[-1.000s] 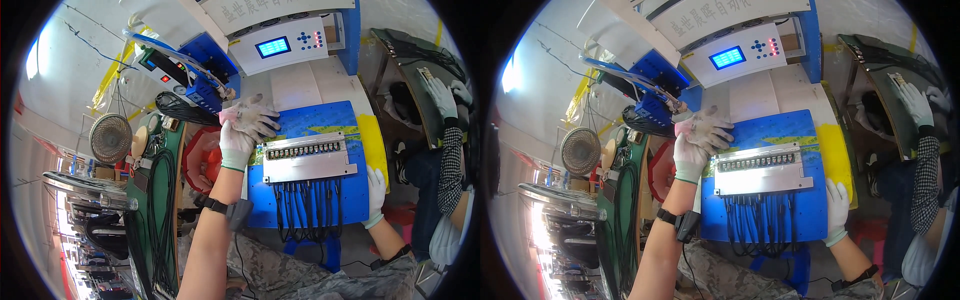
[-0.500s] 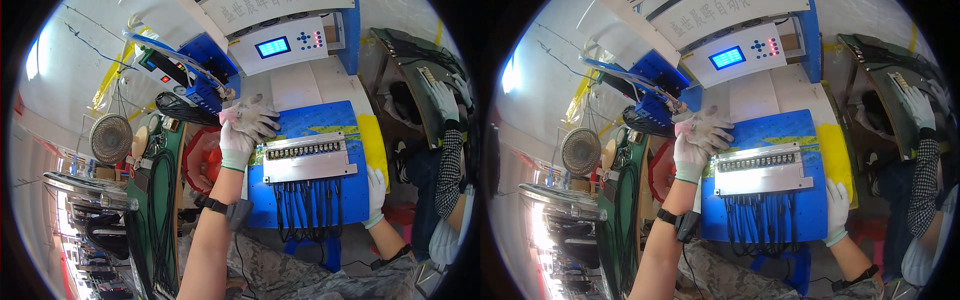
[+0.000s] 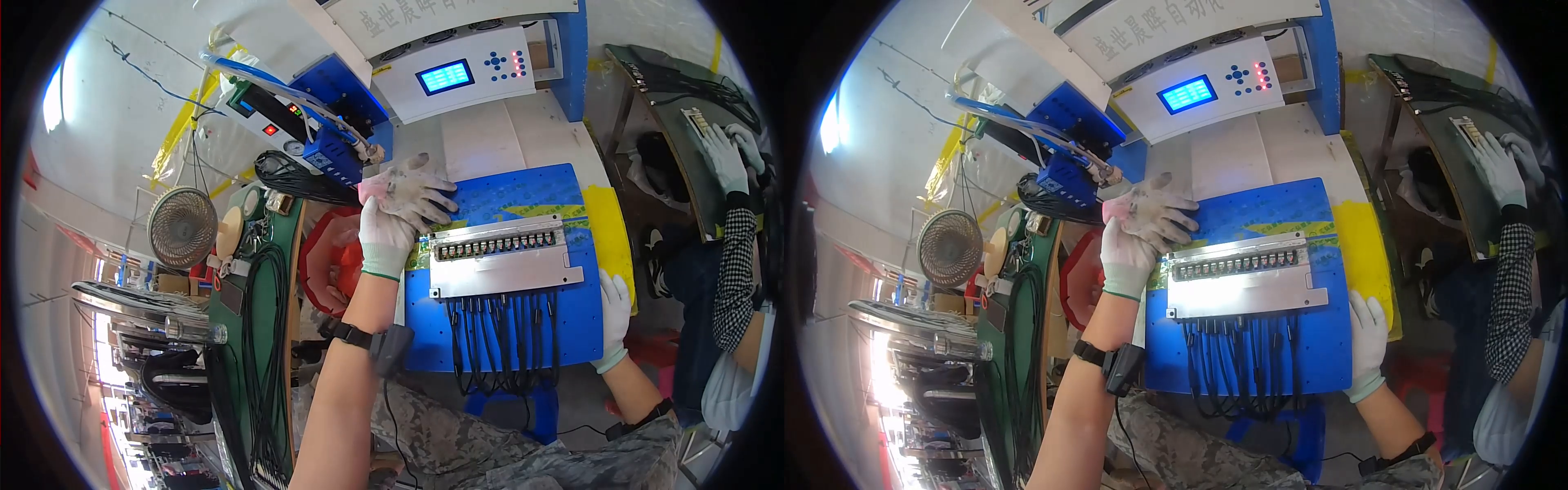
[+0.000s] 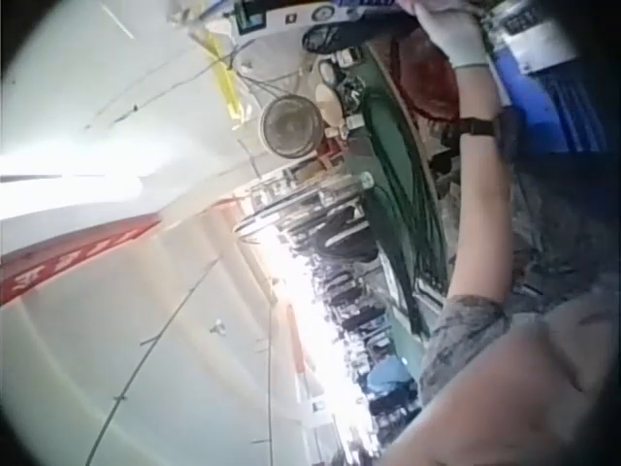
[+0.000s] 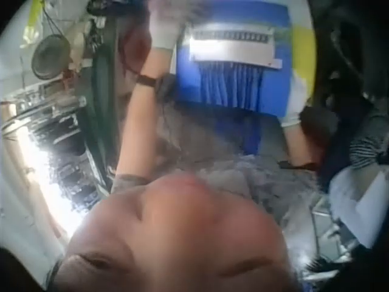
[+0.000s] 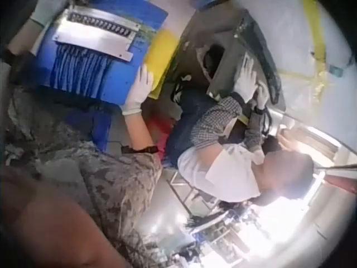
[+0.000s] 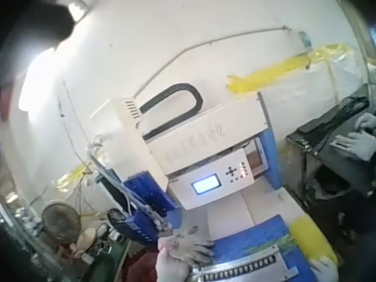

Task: Sorting bundles of electrical wires and testing them using an automatic continuity testing machine.

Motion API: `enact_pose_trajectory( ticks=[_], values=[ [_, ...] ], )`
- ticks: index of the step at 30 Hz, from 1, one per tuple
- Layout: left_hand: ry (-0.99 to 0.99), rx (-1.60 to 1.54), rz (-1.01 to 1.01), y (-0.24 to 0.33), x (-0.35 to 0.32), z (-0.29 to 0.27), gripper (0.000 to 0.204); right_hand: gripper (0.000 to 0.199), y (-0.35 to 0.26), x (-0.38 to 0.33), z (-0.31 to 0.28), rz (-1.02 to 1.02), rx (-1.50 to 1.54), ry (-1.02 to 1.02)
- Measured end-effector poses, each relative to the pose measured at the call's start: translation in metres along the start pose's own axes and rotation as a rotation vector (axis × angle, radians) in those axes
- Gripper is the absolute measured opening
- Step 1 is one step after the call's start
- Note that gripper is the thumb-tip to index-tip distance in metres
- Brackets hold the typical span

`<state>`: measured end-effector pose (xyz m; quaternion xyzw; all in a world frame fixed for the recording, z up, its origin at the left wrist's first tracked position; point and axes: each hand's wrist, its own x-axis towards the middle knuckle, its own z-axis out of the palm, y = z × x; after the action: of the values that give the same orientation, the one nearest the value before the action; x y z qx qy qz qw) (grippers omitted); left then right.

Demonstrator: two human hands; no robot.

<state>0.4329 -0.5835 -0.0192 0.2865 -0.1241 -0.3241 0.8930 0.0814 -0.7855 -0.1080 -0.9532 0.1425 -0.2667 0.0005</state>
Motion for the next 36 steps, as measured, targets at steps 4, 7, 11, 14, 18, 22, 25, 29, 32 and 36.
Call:
enact_pose_trajectory(
  ticks=[4, 7, 11, 14, 18, 22, 25, 29, 32, 36],
  values=[
    [-0.017, -0.003, 0.013, 0.0, 0.0, -0.002, 0.056, 0.037, -0.002, 0.003, -0.002, -0.004, 0.034, 0.015],
    [-0.045, 0.006, 0.019, -0.001, -0.001, 0.001, 0.056, 0.036, 0.0, 0.002, 0.001, 0.006, 0.046, 0.026],
    [-0.048, -0.013, 0.0, -0.001, -0.002, 0.002, 0.058, 0.036, -0.002, 0.004, -0.003, -0.012, -0.009, 0.004],
    [-0.016, 0.025, 0.02, -0.002, -0.001, 0.003, 0.059, 0.036, -0.003, 0.006, -0.006, -0.01, 0.035, 0.046],
    [-0.02, 0.002, 0.006, 0.001, 0.0, -0.002, 0.059, 0.035, -0.006, 0.01, -0.013, 0.004, 0.069, 0.093],
    [-0.037, -0.009, -0.019, 0.0, 0.0, 0.001, 0.058, 0.034, -0.006, 0.012, -0.011, -0.014, 0.014, 0.06],
    [-0.004, 0.005, 0.003, -0.001, -0.002, 0.004, 0.055, 0.037, -0.003, 0.007, -0.006, -0.009, 0.015, 0.017],
    [-0.01, 0.01, 0.017, -0.001, -0.002, 0.002, 0.057, 0.036, -0.006, 0.012, -0.014, -0.017, 0.028, 0.053],
    [-0.017, 0.007, 0.013, 0.001, -0.001, -0.001, 0.058, 0.035, -0.008, 0.012, -0.014, -0.027, 0.032, 0.084],
    [-0.015, 0.001, -0.001, 0.0, 0.0, -0.001, 0.057, 0.035, -0.006, 0.007, -0.006, -0.023, 0.015, 0.07]
  ],
)
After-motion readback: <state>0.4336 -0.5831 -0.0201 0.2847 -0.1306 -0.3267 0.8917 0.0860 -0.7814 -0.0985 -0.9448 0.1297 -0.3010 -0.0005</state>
